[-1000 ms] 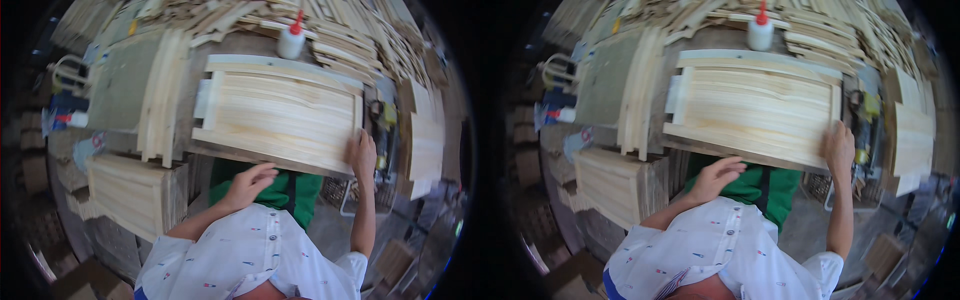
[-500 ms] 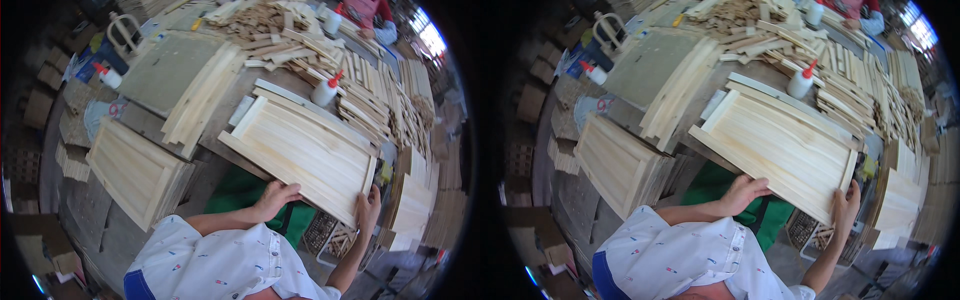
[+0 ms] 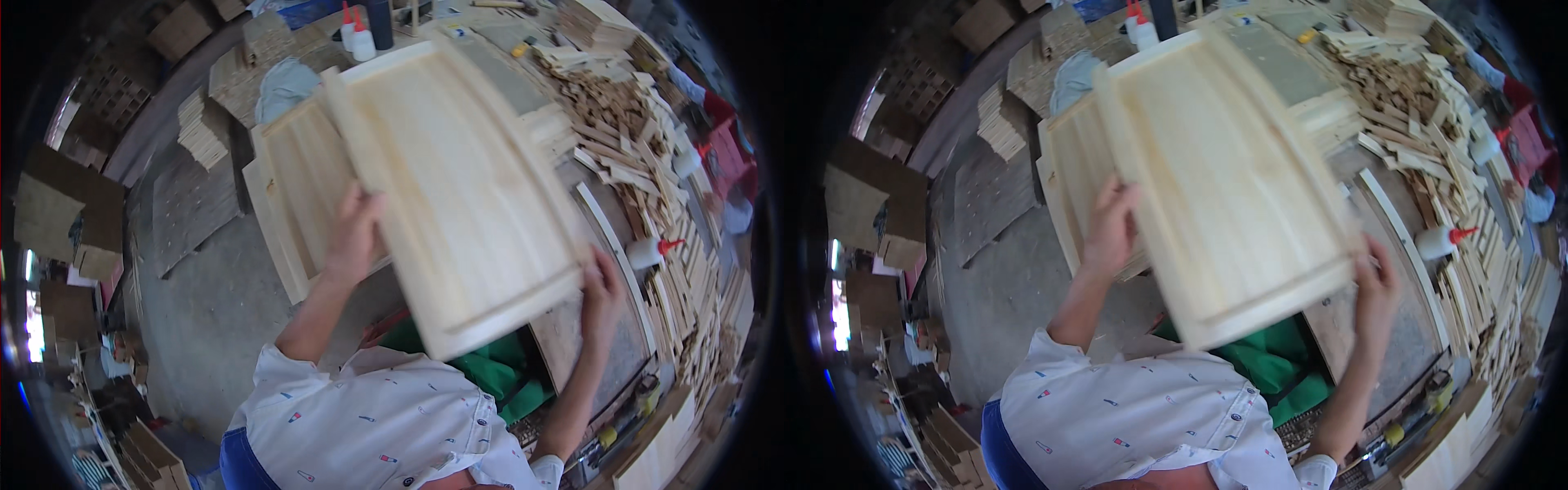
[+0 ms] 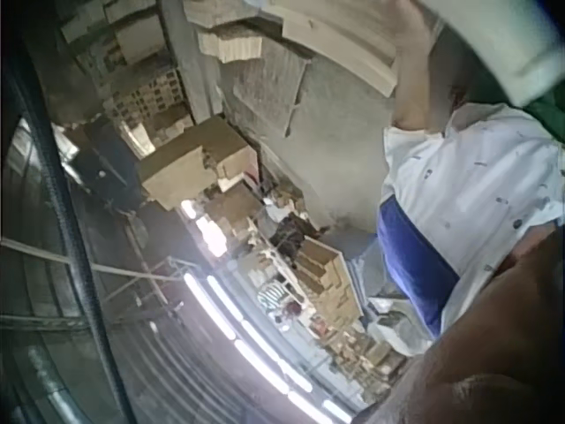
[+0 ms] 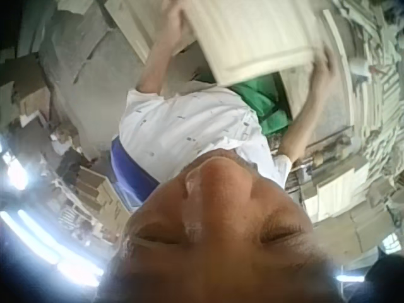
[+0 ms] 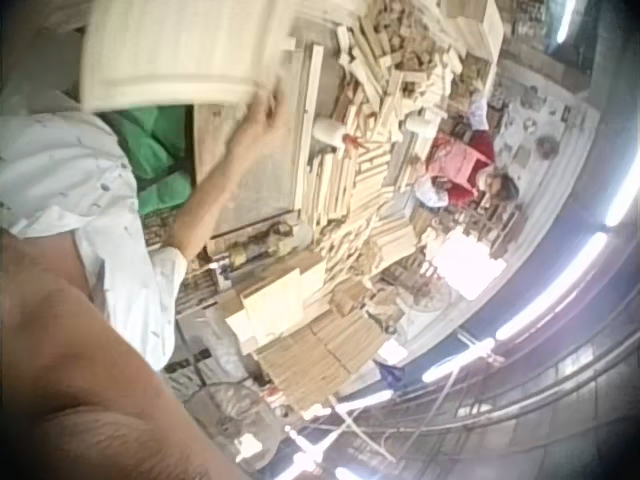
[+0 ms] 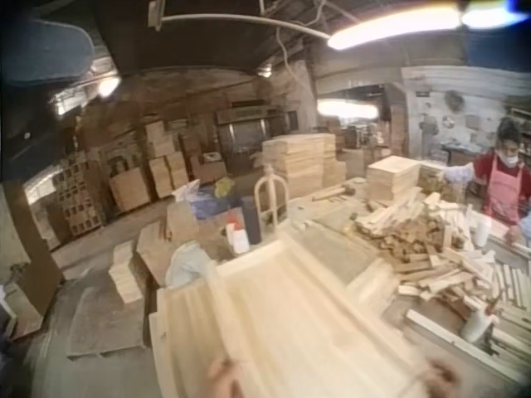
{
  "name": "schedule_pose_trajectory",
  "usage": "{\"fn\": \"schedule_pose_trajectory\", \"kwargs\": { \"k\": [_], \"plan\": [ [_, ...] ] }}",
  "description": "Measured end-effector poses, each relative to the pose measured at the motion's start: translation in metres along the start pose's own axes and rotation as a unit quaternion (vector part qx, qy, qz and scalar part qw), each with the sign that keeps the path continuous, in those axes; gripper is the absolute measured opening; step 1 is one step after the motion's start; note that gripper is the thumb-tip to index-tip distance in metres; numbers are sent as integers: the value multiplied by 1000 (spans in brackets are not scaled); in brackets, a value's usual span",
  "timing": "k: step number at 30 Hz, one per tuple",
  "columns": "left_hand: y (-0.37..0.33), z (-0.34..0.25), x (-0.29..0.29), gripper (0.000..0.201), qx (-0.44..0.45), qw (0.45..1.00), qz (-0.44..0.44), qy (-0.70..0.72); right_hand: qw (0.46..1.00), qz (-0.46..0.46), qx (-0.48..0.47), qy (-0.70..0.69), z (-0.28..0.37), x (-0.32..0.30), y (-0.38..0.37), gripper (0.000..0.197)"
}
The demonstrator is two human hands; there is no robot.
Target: Assembling wooden panels by applying glue to slats and securing them with a pneumatic nail gun.
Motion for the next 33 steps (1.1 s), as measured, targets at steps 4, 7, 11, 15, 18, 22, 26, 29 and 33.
{"fn": "schedule_pose_trajectory", "kwargs": {
  "k": [4, 7, 11, 15, 18, 22, 26, 29, 33],
  "plan": [
    [1, -37, -108, 36, 2, 957, -217, -193, 991, 117, -53, 25, 7, 137, -41, 26],
    [0, -53, -166, 40, 65, 956, -186, -217, 985, 137, -109, 9, 8, 202, -54, 25],
    [-8, -49, -218, 45, -13, 945, -201, -258, 972, 137, -143, 126, -1, 237, -63, 27],
    [-16, -19, -223, 53, -4, 890, -191, -413, 949, 134, -179, 223, -11, 248, -63, 30],
    [-10, -10, -219, 59, 3, 945, -146, -291, 962, 176, -91, 186, -16, 247, -57, 35],
    [-12, -6, -224, 60, -34, 925, -191, -326, 966, 173, -68, 178, -22, 245, -59, 35],
    [-15, -2, -247, 66, -13, 946, -133, -295, 976, 178, -64, 112, -38, 247, -56, 32],
    [-6, -1, -260, 67, -78, 932, -191, -297, 959, 181, -90, 200, -43, 255, -55, 14],
    [-20, -30, -213, 70, -105, 823, -163, -534, 971, 168, -102, 139, -35, 228, -42, 23]
  ]
}}
Point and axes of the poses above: each hand's wrist, its own y-axis away from the middle knuckle, its own x-axis out of the palm, z = x × y, the point moved 2 cm from there along -y, towards the middle knuckle, and after that the axes turned 13 degrees about z, right-handed, at the moved point
